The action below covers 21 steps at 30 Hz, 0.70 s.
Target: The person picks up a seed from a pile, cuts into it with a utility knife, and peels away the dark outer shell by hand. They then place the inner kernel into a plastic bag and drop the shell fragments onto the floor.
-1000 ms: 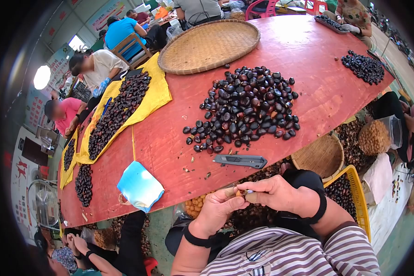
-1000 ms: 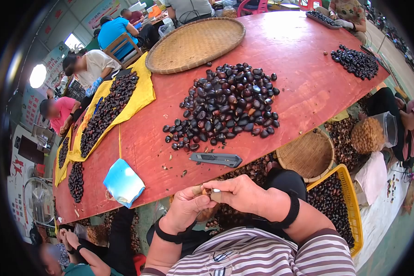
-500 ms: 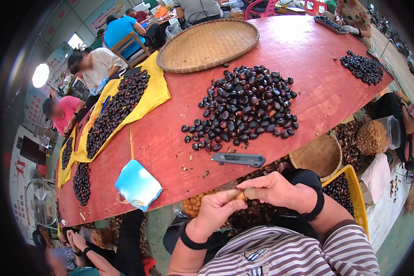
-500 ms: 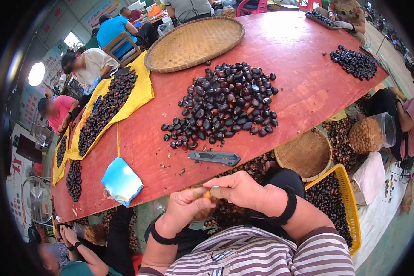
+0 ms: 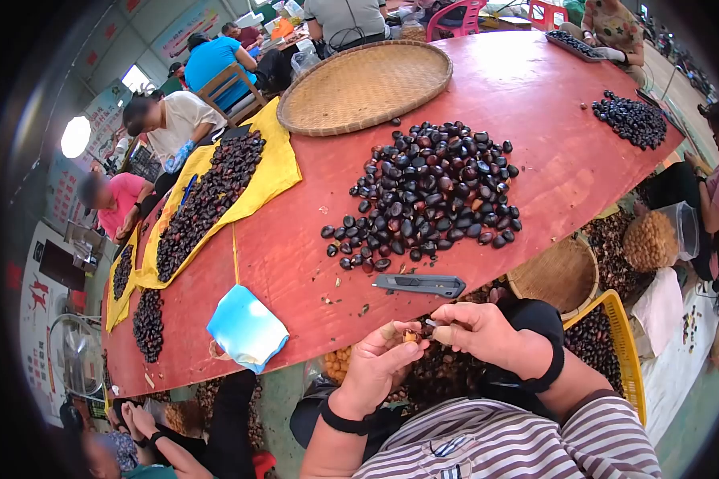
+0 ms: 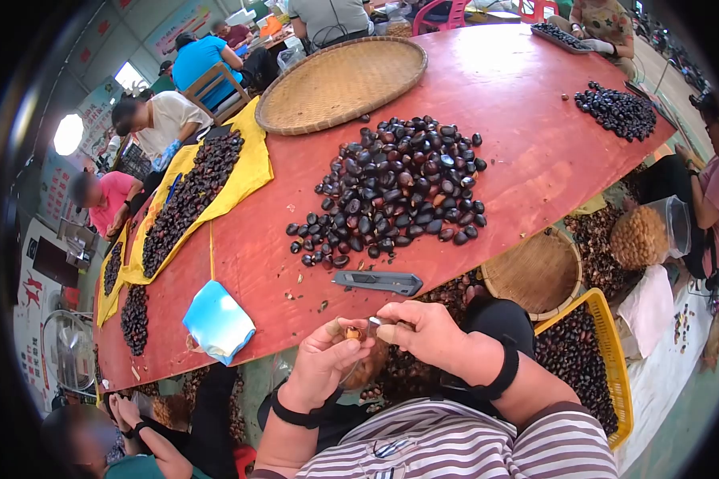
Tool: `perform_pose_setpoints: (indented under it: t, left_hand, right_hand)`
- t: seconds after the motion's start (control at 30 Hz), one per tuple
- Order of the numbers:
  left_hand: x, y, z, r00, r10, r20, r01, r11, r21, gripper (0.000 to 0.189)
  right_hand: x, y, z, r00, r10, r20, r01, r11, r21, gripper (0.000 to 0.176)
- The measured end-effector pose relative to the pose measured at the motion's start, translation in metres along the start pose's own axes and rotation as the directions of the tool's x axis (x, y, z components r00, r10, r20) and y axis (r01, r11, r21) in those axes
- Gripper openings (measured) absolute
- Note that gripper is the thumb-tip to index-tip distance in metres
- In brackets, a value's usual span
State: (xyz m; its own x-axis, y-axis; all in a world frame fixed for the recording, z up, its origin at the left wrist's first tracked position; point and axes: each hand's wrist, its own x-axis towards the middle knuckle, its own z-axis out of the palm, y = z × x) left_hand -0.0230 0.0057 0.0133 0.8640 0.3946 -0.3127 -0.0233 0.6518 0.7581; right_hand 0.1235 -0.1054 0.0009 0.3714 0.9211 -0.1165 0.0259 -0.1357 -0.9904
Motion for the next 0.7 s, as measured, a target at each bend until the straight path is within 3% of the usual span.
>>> perform_pose_setpoints:
  t: [0.1,0.2,0.63,0.7]
  left_hand:
    - [-0.004,-0.001,-0.001,0.998,0.017,-0.064,-0.013,0.998,0.068,0.027]
    - [-0.004,-0.001,0.001,0.994,0.044,-0.103,-0.027,0.987,0.159,0.030]
    - [-0.003,-0.003,0.001,0.993,0.072,-0.096,-0.040,0.952,0.304,0.029]
    - [-0.004,-0.002,0.003,0.994,0.073,-0.087,-0.044,0.954,0.295,0.030]
  right_hand:
    - [-0.002,-0.004,-0.003,0.997,-0.072,-0.011,0.071,0.996,-0.047,0.022]
    - [-0.002,0.001,-0.007,0.927,-0.370,0.063,0.370,0.872,-0.322,0.028]
    - [-0.007,-0.020,-0.005,0.957,-0.168,0.235,0.240,0.914,-0.327,0.036]
    - [-0.006,-0.010,-0.004,0.943,-0.257,0.211,0.309,0.912,-0.270,0.034]
